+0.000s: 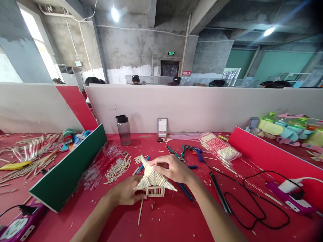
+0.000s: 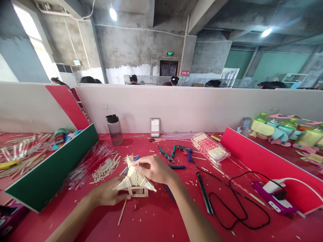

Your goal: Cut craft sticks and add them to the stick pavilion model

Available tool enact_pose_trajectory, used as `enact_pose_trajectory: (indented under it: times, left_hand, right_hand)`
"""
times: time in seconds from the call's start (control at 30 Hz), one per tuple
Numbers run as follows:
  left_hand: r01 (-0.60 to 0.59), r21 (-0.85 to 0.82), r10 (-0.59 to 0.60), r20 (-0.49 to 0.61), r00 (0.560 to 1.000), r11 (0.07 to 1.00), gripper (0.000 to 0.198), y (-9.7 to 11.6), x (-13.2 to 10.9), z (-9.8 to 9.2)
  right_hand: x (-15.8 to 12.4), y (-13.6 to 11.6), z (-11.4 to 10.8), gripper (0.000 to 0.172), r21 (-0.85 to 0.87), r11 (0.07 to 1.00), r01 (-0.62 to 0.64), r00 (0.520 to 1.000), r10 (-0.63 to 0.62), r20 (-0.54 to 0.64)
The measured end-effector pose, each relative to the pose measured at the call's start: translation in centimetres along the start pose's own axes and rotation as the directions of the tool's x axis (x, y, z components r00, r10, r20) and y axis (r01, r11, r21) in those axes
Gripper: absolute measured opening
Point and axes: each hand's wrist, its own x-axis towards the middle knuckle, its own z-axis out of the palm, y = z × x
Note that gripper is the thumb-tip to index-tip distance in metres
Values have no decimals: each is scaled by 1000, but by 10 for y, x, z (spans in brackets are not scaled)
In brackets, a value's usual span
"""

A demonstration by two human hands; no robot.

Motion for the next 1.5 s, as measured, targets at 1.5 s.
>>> enact_pose_trajectory:
  times: [1.5]
  left_hand:
    - [2,76,-6,53,999,997,42,2,5,9]
  right_hand:
    - [-2,2,2,27,49,998,33,999,-32,-29]
